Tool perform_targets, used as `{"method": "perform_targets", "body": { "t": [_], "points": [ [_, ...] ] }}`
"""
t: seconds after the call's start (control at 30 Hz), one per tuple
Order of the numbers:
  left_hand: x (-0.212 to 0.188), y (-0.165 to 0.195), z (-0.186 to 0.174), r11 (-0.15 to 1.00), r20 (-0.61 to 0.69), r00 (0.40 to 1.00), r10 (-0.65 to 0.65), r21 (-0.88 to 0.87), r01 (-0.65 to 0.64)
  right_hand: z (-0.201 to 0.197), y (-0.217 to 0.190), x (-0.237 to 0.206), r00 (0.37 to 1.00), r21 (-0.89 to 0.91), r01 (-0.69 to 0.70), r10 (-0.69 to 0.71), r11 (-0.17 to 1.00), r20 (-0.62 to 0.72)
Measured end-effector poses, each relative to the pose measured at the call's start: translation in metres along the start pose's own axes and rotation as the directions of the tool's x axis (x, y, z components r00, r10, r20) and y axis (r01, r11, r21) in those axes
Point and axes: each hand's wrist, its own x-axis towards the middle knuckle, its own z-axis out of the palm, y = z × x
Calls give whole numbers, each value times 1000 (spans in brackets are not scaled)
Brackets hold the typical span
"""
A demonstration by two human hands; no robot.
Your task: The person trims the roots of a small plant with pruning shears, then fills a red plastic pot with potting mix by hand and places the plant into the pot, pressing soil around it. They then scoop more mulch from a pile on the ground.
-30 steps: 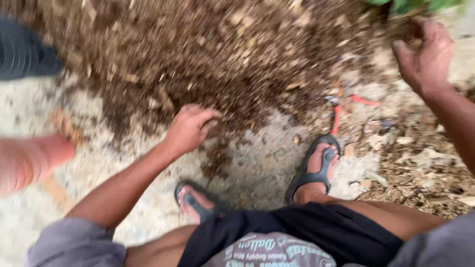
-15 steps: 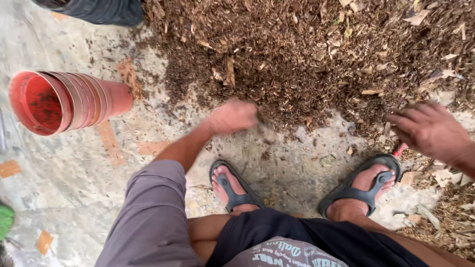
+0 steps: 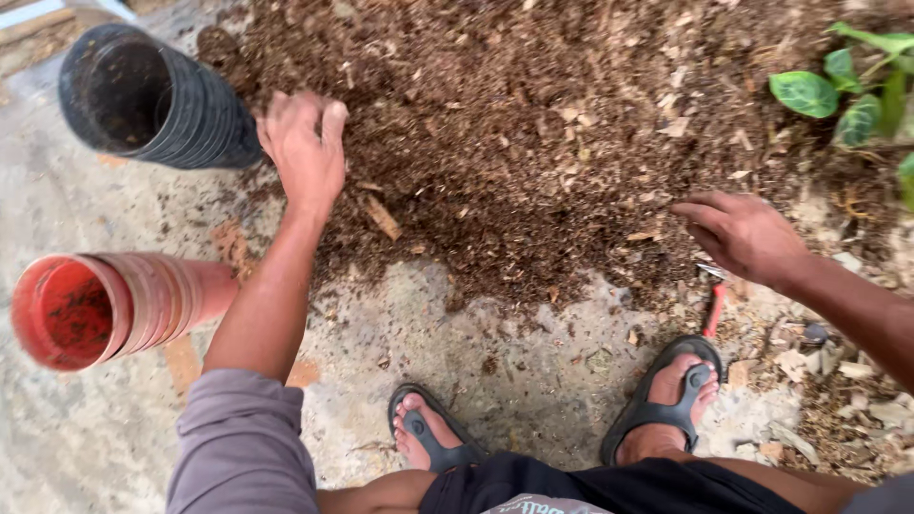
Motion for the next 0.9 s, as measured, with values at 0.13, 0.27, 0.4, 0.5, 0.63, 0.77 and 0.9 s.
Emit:
{"method": "perform_targets", "body": {
  "t": [0.13,0.27,0.4,0.5,0.63,0.77,0.9],
  "points": [
    [-21,49,-1,921,-4,985,170,-356,-161,-25,-8,11,939,-300,-203,272,932,211],
    [-41,91,-6,882,87,933,350,-368,-296,-23,16,-15,925,-149,-380,371,913,-87],
    [-56,116,-6,883,318,861,397,-390,-262,29,28,-55,272,-501,-625,768,599,580],
    [-68,133,-2,815,182,821,542,-351,-460,74,5,-89,223,-403,-682,698,610,681],
    [-93,157,-5,834,539,712,449,-539,-118,80,-16,-104,210,-224,-864,727,451,654],
    [-124,177,-19,834,816,473,332,-489,257,26,-34,-91,209,273,-961,789,54,577],
    [-138,190,-19,630,465,695,548,-776,21,-21,-75,-60,559,616,-780,565,109,607]
  ]
}}
